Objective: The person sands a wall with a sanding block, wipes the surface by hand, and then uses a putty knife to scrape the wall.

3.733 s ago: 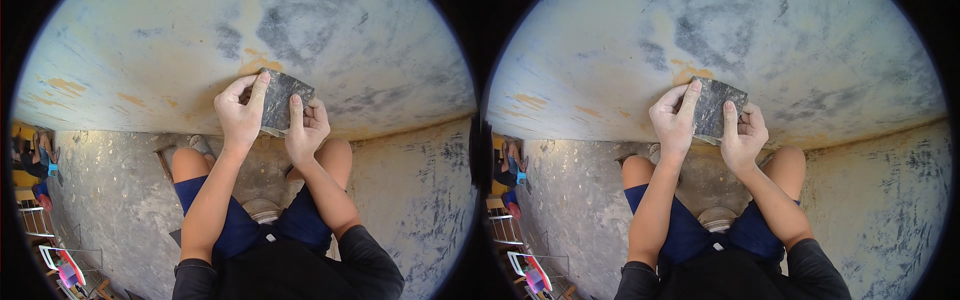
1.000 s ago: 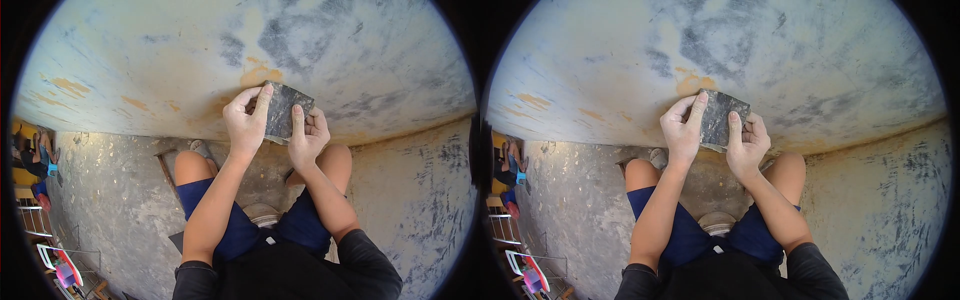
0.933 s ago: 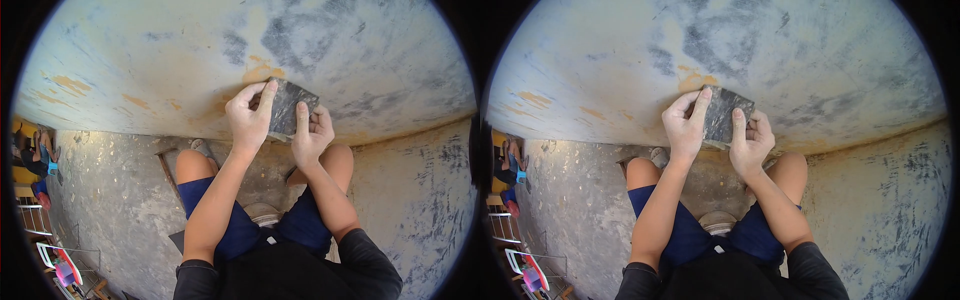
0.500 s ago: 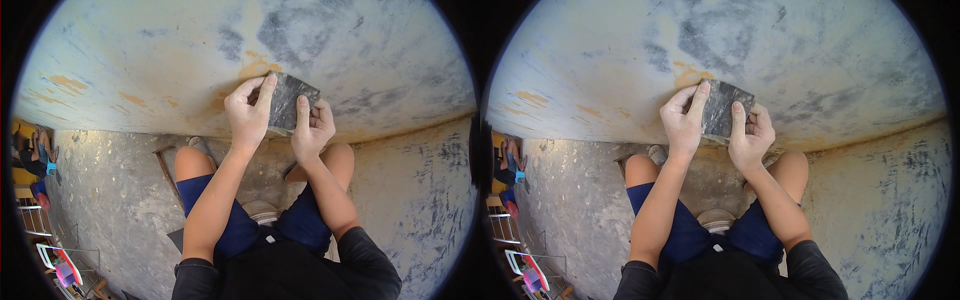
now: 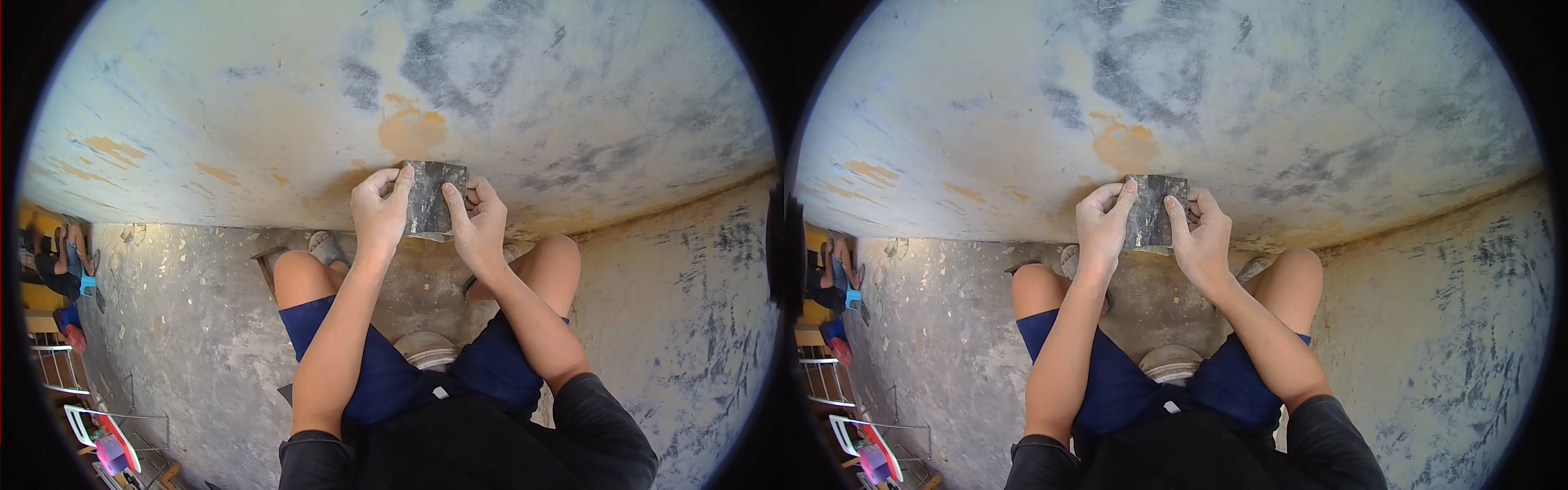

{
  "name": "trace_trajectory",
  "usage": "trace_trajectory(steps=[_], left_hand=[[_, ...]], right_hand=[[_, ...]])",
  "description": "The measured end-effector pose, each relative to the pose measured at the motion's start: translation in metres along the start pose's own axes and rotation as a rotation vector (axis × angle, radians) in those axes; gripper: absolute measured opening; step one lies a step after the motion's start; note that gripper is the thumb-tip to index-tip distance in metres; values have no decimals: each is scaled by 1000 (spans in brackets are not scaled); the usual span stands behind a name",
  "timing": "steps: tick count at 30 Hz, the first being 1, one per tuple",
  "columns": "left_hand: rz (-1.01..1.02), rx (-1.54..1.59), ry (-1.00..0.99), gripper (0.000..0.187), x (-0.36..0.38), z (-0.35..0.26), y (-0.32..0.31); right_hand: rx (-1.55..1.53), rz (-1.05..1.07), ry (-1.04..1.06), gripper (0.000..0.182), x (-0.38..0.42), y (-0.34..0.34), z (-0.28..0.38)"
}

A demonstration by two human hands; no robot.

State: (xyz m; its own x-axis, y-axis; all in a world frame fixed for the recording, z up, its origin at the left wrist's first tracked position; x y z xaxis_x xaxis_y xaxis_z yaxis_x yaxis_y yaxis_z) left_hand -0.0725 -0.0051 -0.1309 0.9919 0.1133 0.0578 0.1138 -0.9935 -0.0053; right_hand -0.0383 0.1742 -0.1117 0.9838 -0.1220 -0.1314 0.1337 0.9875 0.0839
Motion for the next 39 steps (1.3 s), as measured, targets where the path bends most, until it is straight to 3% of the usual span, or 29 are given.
trace_trajectory(steps=[4,6,11,13,15,18,28,30,37,39], left_hand=[[11,18,-32,29,-1,0,-2],[18,31,-25,29,-1,-2,-4],[-24,33,-198,27,4,-37,-2],[-26,39,-174,27,5,-28,-6],[-32,-41,-135,27,8,-21,-8],[2,-48,-67,27,7,-2,-12],[-11,-88,-141,26,11,-17,-20],[-15,-87,-153,26,9,-20,-24],[-33,-87,-150,26,9,-18,-29],[-41,-45,-158,26,11,-17,-31]], right_hand=[[27,2,87,24,-3,-5,6],[146,57,-24,27,-3,-7,3],[103,-9,95,28,-12,-8,25],[25,-24,106,27,-11,-7,25],[238,-43,80,27,-5,-5,22],[309,9,63,27,-4,-3,8],[334,-19,-9,26,2,4,14],[270,-126,142,24,3,8,20],[344,-93,71,24,3,13,20],[328,-142,175,21,5,13,25]])
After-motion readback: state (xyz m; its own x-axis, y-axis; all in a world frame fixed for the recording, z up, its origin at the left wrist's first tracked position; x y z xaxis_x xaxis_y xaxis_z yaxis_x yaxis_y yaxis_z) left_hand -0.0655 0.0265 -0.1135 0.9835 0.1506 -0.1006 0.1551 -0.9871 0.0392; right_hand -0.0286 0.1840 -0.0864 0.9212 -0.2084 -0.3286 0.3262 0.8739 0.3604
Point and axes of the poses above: each hand's wrist, its own x-axis away from the middle knuckle, its own y-axis out of the back of the hand, z = x × y, the point moved 7 cm from there along -x, towards the middle knuckle, and after that the axes turned 6 degrees about z, right-handed, at the moved point
